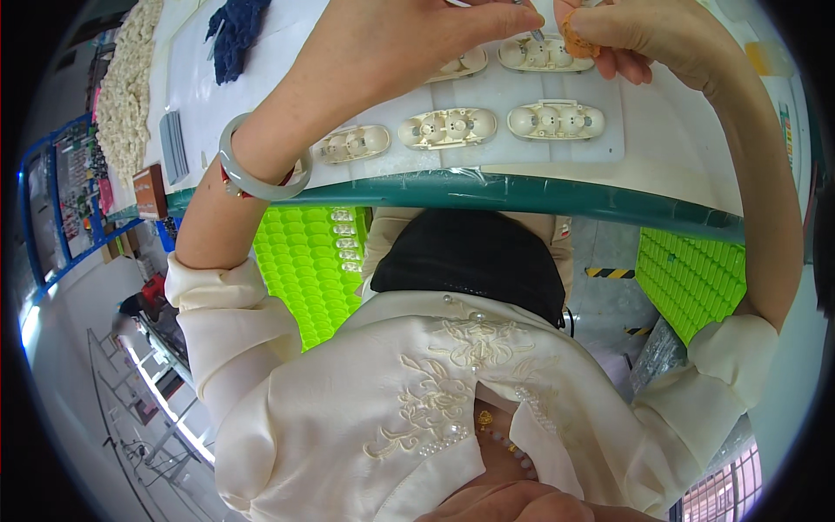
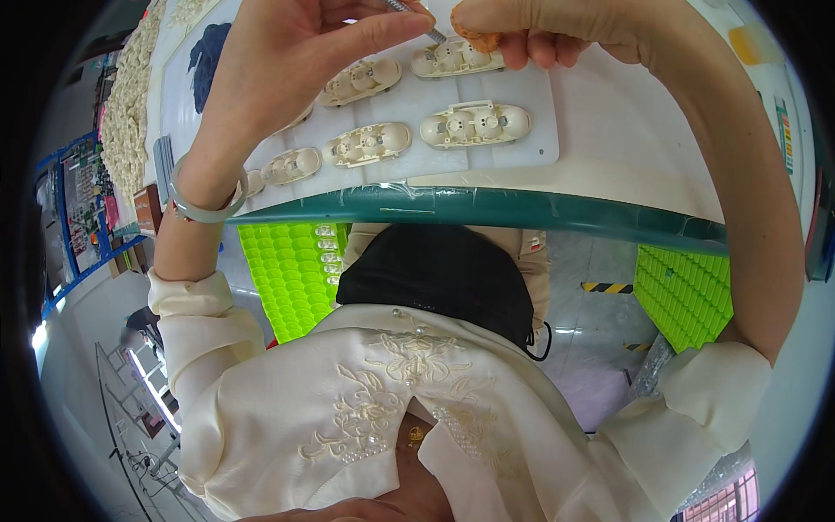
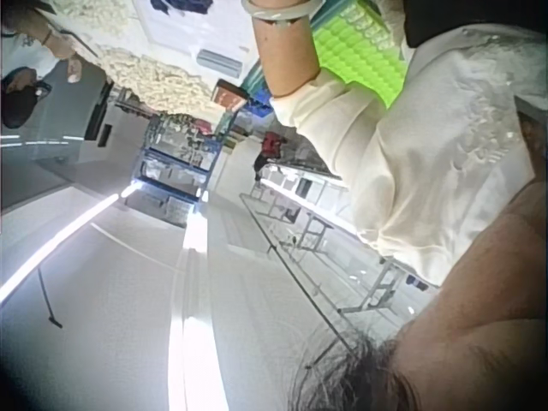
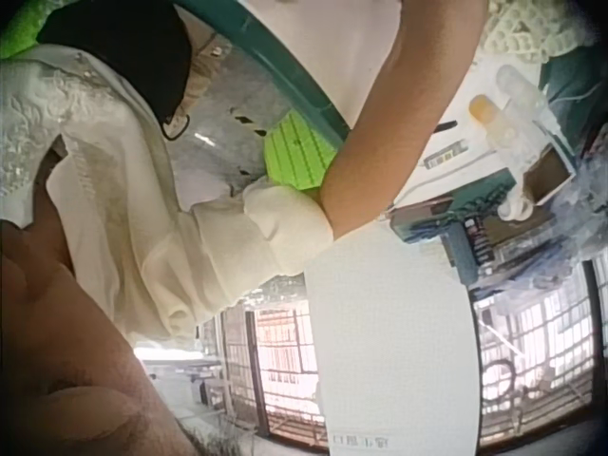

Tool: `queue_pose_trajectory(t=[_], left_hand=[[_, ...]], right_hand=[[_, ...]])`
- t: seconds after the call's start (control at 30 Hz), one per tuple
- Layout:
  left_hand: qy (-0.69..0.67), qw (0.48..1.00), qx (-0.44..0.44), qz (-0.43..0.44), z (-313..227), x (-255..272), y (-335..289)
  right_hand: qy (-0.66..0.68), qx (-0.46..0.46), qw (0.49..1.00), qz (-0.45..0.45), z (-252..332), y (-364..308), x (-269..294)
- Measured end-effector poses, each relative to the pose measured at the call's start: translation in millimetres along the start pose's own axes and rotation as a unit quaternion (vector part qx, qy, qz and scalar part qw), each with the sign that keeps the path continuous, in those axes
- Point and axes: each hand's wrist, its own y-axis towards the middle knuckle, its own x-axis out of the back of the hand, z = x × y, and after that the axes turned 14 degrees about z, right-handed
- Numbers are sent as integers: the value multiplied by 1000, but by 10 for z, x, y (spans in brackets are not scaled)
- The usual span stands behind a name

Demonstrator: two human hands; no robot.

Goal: Assembling small white plastic components by applying glue and using a fine-tipped tool on a production line.

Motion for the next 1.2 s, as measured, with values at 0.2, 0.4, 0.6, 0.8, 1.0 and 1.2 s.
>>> queue_pose_trajectory(t=[0.2,0.4,0.6,0.8,1.0,1.2], left_hand=[[40,998,-32,20,65,4,24],[62,996,-55,30,96,-10,38],[222,959,-176,17,144,-31,68],[211,966,-146,21,124,-5,48],[212,961,-174,35,129,-31,100],[212,970,-114,27,101,-31,43]], right_hand=[[2,-16,1000,18,0,51,8],[12,-9,1000,11,-39,46,7],[50,64,994,69,-224,102,83],[56,48,995,69,-153,42,102],[7,10,999,29,-87,-109,67],[-27,79,996,32,-10,23,-43]])
